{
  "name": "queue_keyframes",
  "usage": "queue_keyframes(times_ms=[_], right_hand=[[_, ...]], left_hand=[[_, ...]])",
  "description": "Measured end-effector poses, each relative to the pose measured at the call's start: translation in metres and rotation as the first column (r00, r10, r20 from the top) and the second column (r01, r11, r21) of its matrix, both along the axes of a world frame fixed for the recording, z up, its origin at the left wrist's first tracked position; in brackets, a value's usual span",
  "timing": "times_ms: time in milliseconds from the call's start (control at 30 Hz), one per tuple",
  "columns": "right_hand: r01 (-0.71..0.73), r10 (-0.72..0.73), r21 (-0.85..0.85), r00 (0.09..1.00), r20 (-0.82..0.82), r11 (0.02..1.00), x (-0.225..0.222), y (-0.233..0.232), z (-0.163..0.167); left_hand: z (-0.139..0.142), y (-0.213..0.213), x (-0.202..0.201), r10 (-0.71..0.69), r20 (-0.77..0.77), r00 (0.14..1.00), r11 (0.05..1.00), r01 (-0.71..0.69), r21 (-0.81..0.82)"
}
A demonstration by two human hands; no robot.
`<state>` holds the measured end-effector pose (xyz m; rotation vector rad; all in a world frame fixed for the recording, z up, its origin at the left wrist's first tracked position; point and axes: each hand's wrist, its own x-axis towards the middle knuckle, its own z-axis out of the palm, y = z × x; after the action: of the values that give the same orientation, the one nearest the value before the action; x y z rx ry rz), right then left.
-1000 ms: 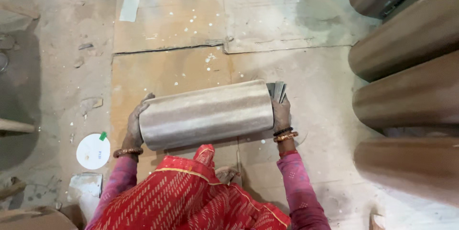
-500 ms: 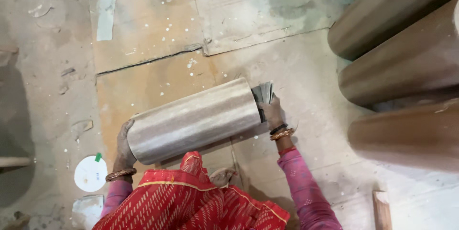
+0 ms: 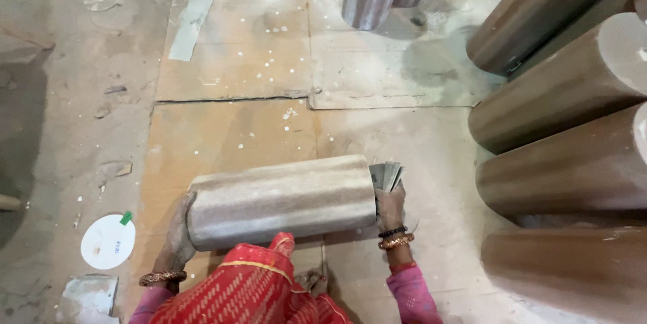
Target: The person sits on the floor and sands the top and side surfaces of cylindrical wooden objects using a small sanding block. They rotate each cylinder to reach different areas and then place it back among other cylinders.
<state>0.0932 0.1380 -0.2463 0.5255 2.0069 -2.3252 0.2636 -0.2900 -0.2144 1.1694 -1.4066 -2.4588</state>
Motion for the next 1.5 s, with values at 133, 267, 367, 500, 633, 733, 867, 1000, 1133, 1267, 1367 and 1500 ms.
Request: queue_keyframes(times_ms=[133,267,367,500,633,733,867,1000,1133,1267,1367,1500], right_hand=[[0.064,-0.060,0.036,0.995,-0.085,0.997,-0.002,0.000,0.052],[0.027,0.096,0.339,0.935,-0.341,0.941,-0.050,0.019,0.139],[0.072,0.221,0.498,0.834,-0.505,0.865,-0.114,0.020,0.208],[0.084,0.305,0.519,0.727,-0.616,0.850,-0.207,-0.007,0.272],[0.213,0.259,0.599,0.755,-0.603,0.772,-0.290,-0.028,0.297],[0.121,0.331,0.621,0.759,-0.561,0.774,-0.335,-0.047,0.294],[0.382,0.540,0.633,0.331,-0.774,0.674,-0.354,-0.103,0.268],[0.553,0.603,0.717,0.419,-0.679,0.423,-0.352,-0.149,0.257],[0.378,0.532,0.867,0.684,-0.499,0.326,-0.352,-0.152,0.266],[0.223,0.535,0.787,0.625,-0.569,0.576,-0.336,-0.125,0.261],[-0.031,0.364,0.474,0.685,-0.631,0.880,-0.291,-0.091,0.230],[-0.380,0.372,-0.065,0.922,-0.104,0.923,-0.172,-0.005,0.152]], left_hand=[[-0.004,0.005,0.002,0.034,-0.063,0.997,0.989,-0.024,0.148],[0.001,0.042,-0.043,0.072,-0.043,0.996,0.972,-0.061,0.226],[0.011,0.073,-0.111,0.010,-0.323,0.946,0.914,0.123,0.387],[0.037,0.100,-0.242,0.060,-0.442,0.895,0.902,0.141,0.409],[0.075,0.120,-0.336,-0.049,-0.621,0.782,0.973,0.178,0.147],[0.106,0.139,-0.380,-0.176,-0.703,0.689,0.953,0.298,0.053],[0.131,0.158,-0.408,-0.368,-0.499,0.785,0.928,0.273,-0.254],[0.121,0.157,-0.408,-0.532,-0.323,0.783,0.316,-0.170,-0.933],[0.101,0.153,-0.413,-0.491,-0.265,0.830,0.449,-0.019,-0.893],[0.088,0.150,-0.419,-0.518,-0.205,0.830,0.585,0.169,-0.793],[0.069,0.147,-0.411,-0.451,-0.179,0.874,0.659,0.191,-0.728],[0.047,0.152,-0.387,-0.449,0.034,0.893,0.745,0.395,-0.538]])
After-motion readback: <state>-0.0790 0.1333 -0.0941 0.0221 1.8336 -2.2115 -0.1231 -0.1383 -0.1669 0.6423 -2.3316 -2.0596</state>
